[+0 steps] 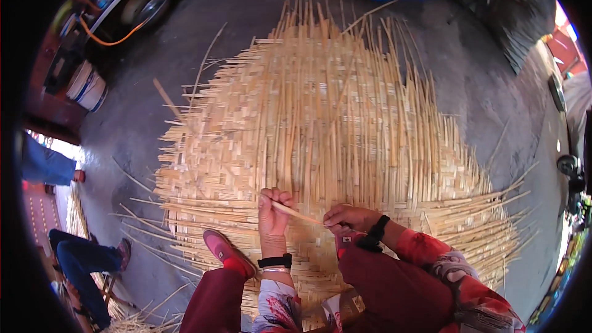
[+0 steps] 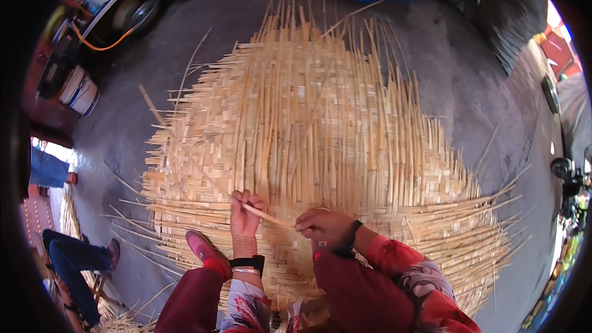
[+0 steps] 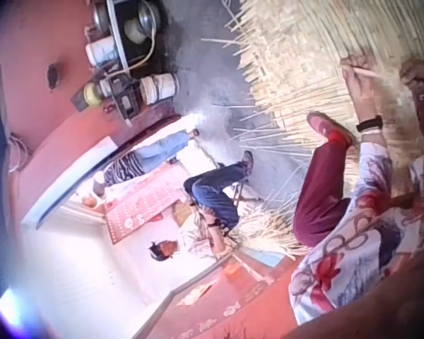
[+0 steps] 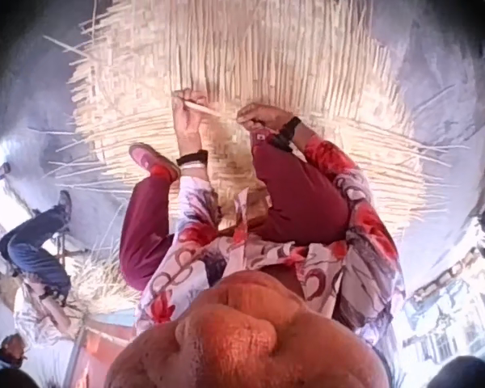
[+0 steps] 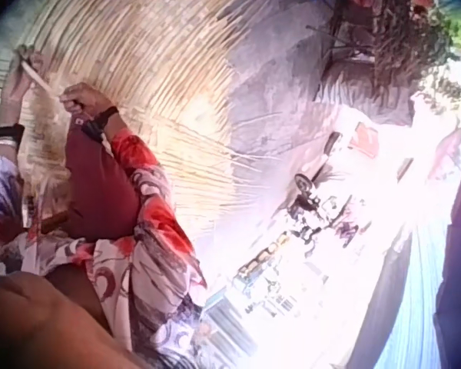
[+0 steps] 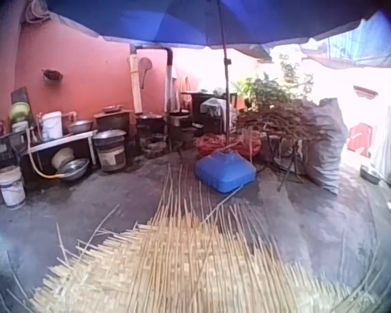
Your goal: Weaving a large circular mat using thin bamboo strips.
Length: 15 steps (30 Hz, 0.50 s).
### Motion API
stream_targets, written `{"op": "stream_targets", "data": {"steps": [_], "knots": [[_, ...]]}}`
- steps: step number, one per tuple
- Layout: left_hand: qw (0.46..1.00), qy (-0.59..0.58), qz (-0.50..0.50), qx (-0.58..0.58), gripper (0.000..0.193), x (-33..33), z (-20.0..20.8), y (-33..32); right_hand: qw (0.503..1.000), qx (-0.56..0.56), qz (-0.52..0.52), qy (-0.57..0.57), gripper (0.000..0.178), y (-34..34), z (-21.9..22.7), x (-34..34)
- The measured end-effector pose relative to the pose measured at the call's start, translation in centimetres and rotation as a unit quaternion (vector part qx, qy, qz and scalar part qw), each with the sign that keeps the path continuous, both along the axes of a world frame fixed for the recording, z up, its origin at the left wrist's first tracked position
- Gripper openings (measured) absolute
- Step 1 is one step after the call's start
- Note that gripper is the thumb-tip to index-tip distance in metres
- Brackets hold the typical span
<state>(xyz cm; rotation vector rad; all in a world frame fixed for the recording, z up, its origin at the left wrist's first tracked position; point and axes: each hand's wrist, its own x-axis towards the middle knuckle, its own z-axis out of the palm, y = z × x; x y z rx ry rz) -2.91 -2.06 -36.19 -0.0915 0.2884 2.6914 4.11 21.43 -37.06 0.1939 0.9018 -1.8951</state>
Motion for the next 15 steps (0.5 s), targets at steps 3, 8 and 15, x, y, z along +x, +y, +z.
{"op": "stream_targets", "data": {"steps": [3,8,15], "knots": [[0.996,-0.071,0.048,-0.025,0.025,-0.6,-1.2,-0.5,1.0,0.015,-0.014,0.013,0.019,0.5,-0.7,0.7],[0.891,-0.234,0.128,-0.367,0.022,-0.4,-2.6,-2.6,0.943,0.282,-0.047,0.169,0.015,0.7,-0.5,0.1],[0.781,-0.213,0.096,-0.58,0.023,1.1,3.0,-3.6,0.667,0.538,-0.095,0.507,0.006,-0.3,4.6,-0.9]]}}
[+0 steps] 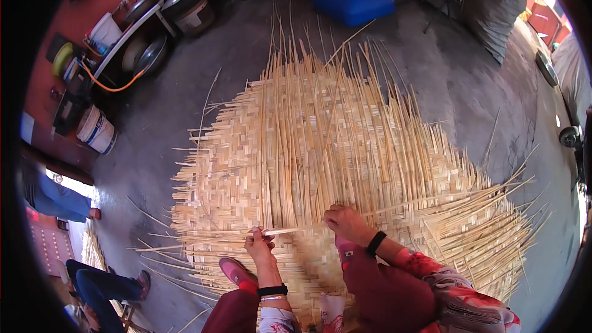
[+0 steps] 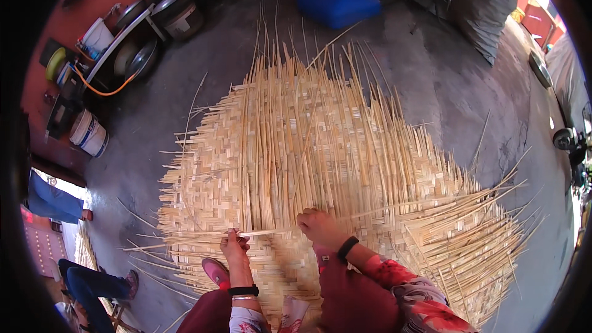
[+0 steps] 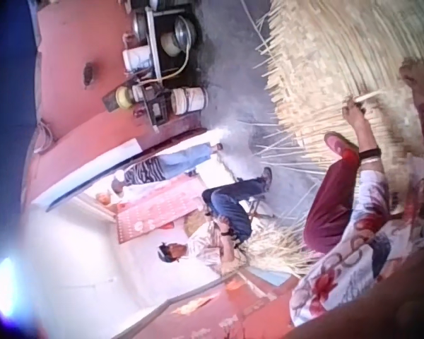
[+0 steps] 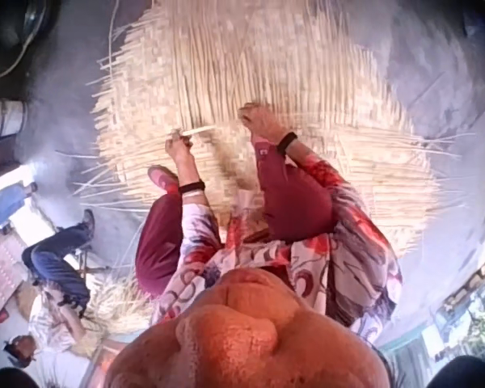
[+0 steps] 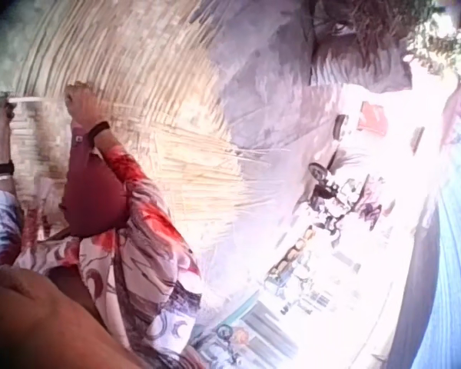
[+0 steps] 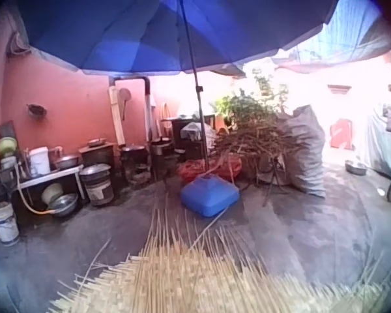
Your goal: Weaving a large circular mat using thin bamboo strips.
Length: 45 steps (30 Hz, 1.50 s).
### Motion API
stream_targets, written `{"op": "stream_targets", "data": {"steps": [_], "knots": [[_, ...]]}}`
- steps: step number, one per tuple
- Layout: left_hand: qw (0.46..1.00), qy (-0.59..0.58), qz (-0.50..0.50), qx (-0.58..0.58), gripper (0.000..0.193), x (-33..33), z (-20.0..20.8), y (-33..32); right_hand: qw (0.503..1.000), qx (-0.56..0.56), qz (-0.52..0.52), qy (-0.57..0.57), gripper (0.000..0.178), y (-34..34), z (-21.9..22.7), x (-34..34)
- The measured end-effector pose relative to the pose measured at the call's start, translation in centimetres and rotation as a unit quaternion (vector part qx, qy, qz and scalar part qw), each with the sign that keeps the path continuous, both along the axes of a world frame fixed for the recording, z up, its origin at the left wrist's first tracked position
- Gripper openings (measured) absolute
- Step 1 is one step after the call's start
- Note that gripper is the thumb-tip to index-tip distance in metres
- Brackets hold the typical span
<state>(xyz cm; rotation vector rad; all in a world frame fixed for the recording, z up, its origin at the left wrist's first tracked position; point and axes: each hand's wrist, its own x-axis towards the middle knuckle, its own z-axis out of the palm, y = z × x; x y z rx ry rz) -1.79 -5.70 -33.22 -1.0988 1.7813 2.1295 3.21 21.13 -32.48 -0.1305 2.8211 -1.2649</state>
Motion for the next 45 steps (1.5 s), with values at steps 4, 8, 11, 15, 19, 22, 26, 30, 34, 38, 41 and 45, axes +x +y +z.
{"op": "stream_targets", "data": {"steps": [4,8,11,15,19,22,26,30,34,38,41,45], "knots": [[0.999,0.004,0.01,-0.032,0.023,0.1,3.1,0.0,0.99,0.021,-0.027,0.134,0.007,-0.1,3.1,1.5],[0.995,0.042,-0.085,0.003,0.024,1.9,5.7,-0.1,0.996,-0.03,-0.072,0.046,0.006,0.8,5.3,3.3],[0.963,0.166,-0.162,0.141,0.021,3.9,9.3,0.3,0.989,-0.145,-0.007,-0.033,0.006,3.4,6.7,4.4],[0.928,0.195,-0.265,0.174,0.025,6.5,14.7,0.5,0.874,-0.4,0.013,-0.276,0.009,6.8,7.5,6.1],[0.899,0.227,-0.328,0.179,0.025,7.9,17.7,2.1,0.741,-0.526,0.047,-0.414,0.013,8.6,6.8,7.9],[0.873,0.273,-0.349,0.203,0.023,8.2,18.8,3.2,0.718,-0.569,0.067,-0.395,0.01,7.8,6.6,9.6],[0.893,0.275,-0.32,0.16,0.019,7.9,19.0,4.4,0.782,-0.51,0.03,-0.357,0.01,6.4,8.3,11.1],[0.947,0.242,-0.213,0.003,0.014,7.6,15.9,5.0,0.976,-0.162,-0.128,-0.065,0.01,5.9,9.7,11.5],[0.976,0.165,-0.132,0.045,0.018,8.1,10.0,5.8,0.977,-0.143,-0.152,0.046,0.011,6.4,8.5,12.1],[0.991,0.055,-0.06,0.101,0.025,9.3,6.6,7.5,0.989,-0.058,-0.135,-0.013,0.009,7.2,7.5,13.7],[0.983,-0.02,-0.069,0.167,0.025,9.8,5.3,8.4,0.992,-0.049,-0.107,-0.04,0.009,7.7,7.4,14.7],[0.974,-0.043,-0.067,0.21,0.027,9.8,3.3,9.3,0.981,-0.051,-0.138,-0.126,0.009,8.6,6.6,15.4]]}}
